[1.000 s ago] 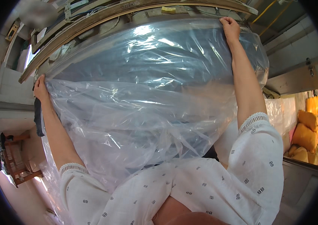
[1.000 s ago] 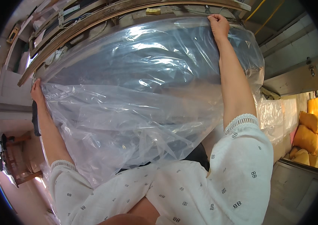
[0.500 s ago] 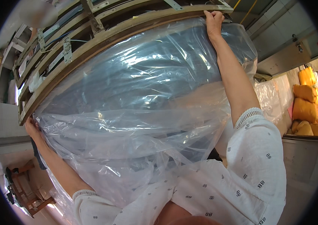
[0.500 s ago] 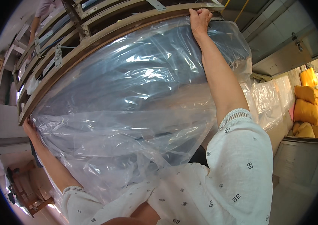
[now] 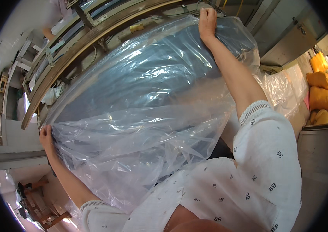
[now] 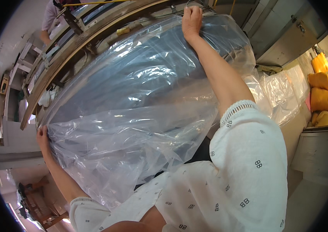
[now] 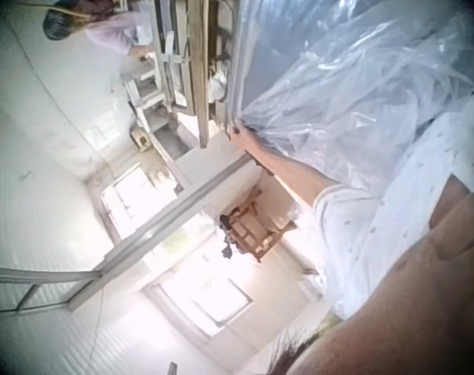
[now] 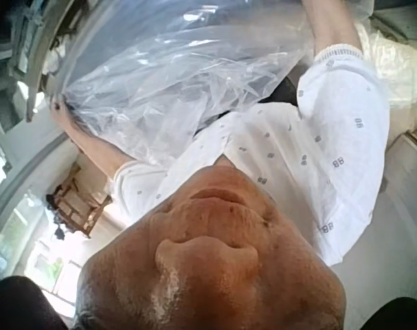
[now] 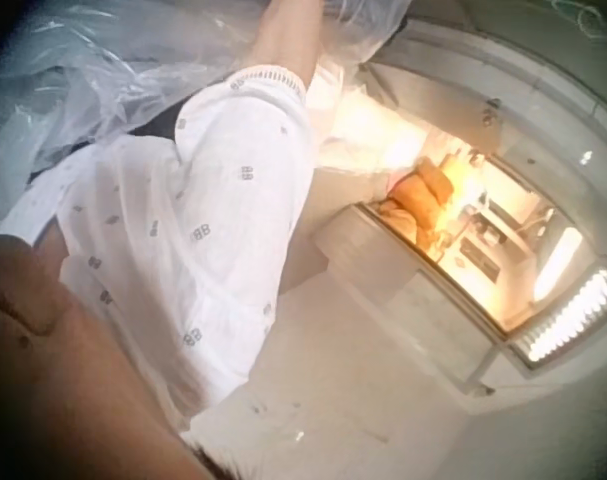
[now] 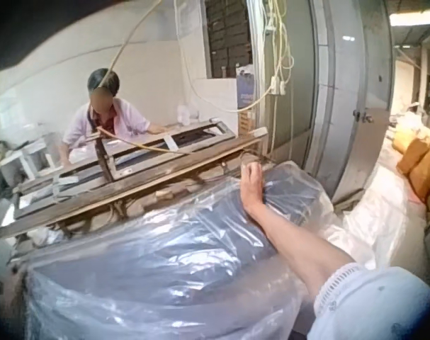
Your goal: The person is wrapping a large foam or rubber product in a plastic sheet.
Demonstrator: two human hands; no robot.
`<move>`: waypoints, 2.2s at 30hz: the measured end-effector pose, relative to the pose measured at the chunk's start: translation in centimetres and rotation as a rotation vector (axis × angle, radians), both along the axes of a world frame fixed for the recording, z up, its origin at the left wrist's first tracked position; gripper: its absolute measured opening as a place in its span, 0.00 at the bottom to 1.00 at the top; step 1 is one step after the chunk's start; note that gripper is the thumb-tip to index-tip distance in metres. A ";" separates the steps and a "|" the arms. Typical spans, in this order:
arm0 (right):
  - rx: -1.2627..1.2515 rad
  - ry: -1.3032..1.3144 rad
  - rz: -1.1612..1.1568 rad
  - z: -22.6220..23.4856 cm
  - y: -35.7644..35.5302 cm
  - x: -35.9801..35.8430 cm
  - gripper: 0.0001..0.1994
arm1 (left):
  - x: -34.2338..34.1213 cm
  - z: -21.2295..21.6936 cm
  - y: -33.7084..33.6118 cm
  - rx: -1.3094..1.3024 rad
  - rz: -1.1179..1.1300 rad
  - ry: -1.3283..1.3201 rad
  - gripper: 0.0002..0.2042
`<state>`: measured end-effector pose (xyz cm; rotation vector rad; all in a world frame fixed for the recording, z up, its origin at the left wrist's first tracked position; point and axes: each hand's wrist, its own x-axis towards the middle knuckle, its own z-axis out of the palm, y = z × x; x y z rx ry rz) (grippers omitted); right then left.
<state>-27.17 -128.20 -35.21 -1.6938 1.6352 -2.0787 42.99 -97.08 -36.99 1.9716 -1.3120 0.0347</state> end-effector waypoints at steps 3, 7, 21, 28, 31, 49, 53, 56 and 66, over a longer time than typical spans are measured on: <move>0.190 -0.267 0.212 -1.1 3.8 1.5 0.11 | -2.3 9.1 6.6 -0.157 0.147 0.206 0.13; 0.561 -0.554 0.720 0.8 9.9 3.9 0.19 | -2.9 14.0 18.8 -0.327 0.300 0.319 0.14; 0.594 -0.069 1.181 4.3 20.1 3.7 0.12 | -9.3 13.2 36.1 0.614 0.616 -0.528 0.11; 0.539 -0.019 1.169 4.0 21.3 2.0 0.19 | -28.4 16.8 10.0 0.213 -0.100 -0.266 0.11; 0.555 -0.022 1.143 3.6 21.6 0.9 0.21 | -39.3 16.7 1.3 0.134 -0.568 -0.159 0.11; 0.662 -0.260 1.303 5.9 23.6 -1.5 0.29 | -51.6 13.6 -11.4 0.028 -1.201 0.073 0.07; 0.909 -0.568 1.465 7.4 23.5 -3.1 0.25 | -51.4 10.3 -11.9 -0.103 -1.192 0.266 0.06; 0.793 -0.310 1.407 8.1 21.5 -3.8 0.20 | -52.5 8.9 -10.6 -0.009 -0.948 1.161 0.08; 0.358 0.925 -0.013 0.7 9.6 -14.4 0.21 | -31.0 6.4 -1.3 -0.151 -0.181 0.536 0.25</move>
